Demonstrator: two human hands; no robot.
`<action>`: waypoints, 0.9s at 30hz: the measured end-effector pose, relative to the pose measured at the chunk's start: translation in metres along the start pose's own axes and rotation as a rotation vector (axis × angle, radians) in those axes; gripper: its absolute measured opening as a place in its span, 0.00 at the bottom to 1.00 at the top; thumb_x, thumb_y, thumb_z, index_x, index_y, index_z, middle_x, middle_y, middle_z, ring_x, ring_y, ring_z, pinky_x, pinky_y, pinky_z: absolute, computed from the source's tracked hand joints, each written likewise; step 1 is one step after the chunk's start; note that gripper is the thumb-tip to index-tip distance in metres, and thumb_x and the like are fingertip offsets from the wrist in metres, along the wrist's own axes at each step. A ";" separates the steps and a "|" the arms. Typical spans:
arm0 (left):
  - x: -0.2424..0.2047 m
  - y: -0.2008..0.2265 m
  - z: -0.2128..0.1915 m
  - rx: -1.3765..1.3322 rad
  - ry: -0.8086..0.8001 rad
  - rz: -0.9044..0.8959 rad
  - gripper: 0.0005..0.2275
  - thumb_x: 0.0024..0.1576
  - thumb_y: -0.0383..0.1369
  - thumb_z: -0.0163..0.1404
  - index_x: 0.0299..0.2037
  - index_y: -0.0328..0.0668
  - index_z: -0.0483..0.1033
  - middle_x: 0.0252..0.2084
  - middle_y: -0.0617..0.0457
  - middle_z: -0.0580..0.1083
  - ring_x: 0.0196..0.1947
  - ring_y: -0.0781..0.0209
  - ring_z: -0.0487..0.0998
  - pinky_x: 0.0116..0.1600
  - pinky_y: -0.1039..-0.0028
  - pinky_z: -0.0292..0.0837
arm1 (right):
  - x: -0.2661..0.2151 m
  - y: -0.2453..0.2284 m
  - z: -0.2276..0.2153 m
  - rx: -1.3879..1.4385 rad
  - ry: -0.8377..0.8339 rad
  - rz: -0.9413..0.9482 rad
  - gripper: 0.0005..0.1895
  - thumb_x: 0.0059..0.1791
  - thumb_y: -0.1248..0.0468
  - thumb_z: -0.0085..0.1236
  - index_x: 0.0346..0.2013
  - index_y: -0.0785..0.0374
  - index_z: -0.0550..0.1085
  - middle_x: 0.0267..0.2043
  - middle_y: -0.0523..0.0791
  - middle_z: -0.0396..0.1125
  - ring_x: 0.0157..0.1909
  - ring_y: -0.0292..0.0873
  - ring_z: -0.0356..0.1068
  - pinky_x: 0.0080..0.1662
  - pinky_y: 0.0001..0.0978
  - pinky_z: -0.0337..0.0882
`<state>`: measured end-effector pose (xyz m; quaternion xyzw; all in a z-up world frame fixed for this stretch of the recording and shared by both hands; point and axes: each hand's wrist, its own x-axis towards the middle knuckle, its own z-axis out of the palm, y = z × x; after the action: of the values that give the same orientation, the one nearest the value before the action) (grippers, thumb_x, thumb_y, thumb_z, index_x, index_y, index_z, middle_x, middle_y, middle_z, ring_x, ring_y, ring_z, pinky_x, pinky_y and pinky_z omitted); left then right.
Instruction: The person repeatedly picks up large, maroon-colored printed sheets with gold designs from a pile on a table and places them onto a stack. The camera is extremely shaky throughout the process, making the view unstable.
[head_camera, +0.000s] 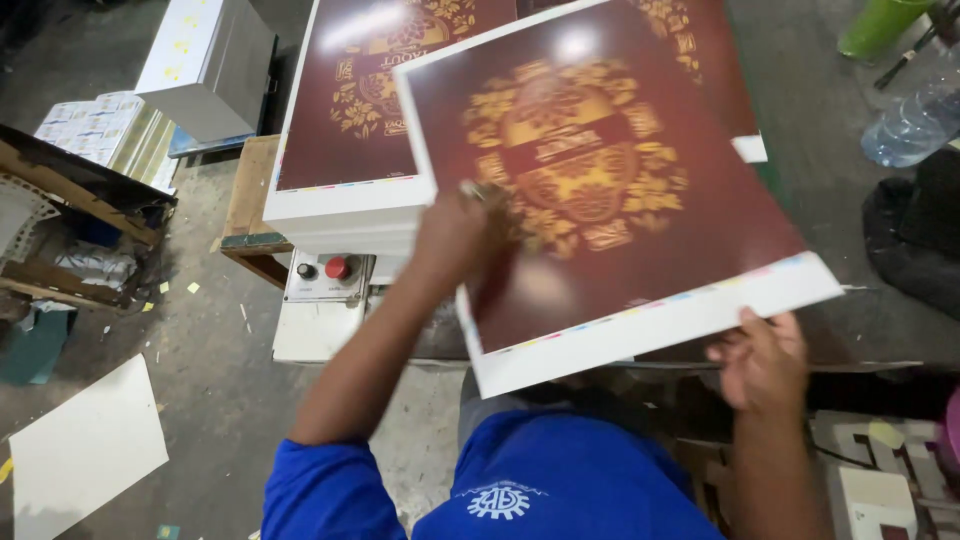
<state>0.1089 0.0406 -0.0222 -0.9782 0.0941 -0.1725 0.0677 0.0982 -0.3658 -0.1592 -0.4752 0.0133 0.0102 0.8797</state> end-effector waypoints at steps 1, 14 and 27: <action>0.005 -0.020 0.005 0.000 -0.003 0.000 0.11 0.63 0.36 0.51 0.52 0.40 0.74 0.35 0.45 0.79 0.27 0.51 0.81 0.29 0.61 0.74 | -0.003 -0.003 -0.016 0.000 0.001 0.002 0.06 0.59 0.67 0.51 0.51 0.59 0.69 0.39 0.41 0.69 0.35 0.36 0.68 0.30 0.31 0.68; 0.037 -0.116 0.012 -0.228 -0.305 0.000 0.25 0.57 0.53 0.56 0.56 0.43 0.78 0.45 0.42 0.81 0.40 0.51 0.82 0.47 0.60 0.79 | -0.063 -0.014 -0.106 -0.125 0.261 -0.043 0.09 0.60 0.72 0.47 0.55 0.63 0.68 0.41 0.45 0.69 0.35 0.38 0.67 0.33 0.34 0.66; -0.020 -0.029 -0.052 -0.110 0.350 0.000 0.06 0.64 0.30 0.54 0.49 0.41 0.79 0.21 0.49 0.72 0.18 0.53 0.75 0.24 0.61 0.67 | 0.010 0.022 -0.061 -0.309 0.230 0.015 0.18 0.61 0.69 0.46 0.66 0.63 0.63 0.46 0.47 0.70 0.37 0.39 0.72 0.29 0.30 0.69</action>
<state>0.0771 0.0679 0.0241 -0.9354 0.1137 -0.3348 -0.0033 0.1064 -0.4052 -0.2113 -0.6027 0.1154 -0.0358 0.7887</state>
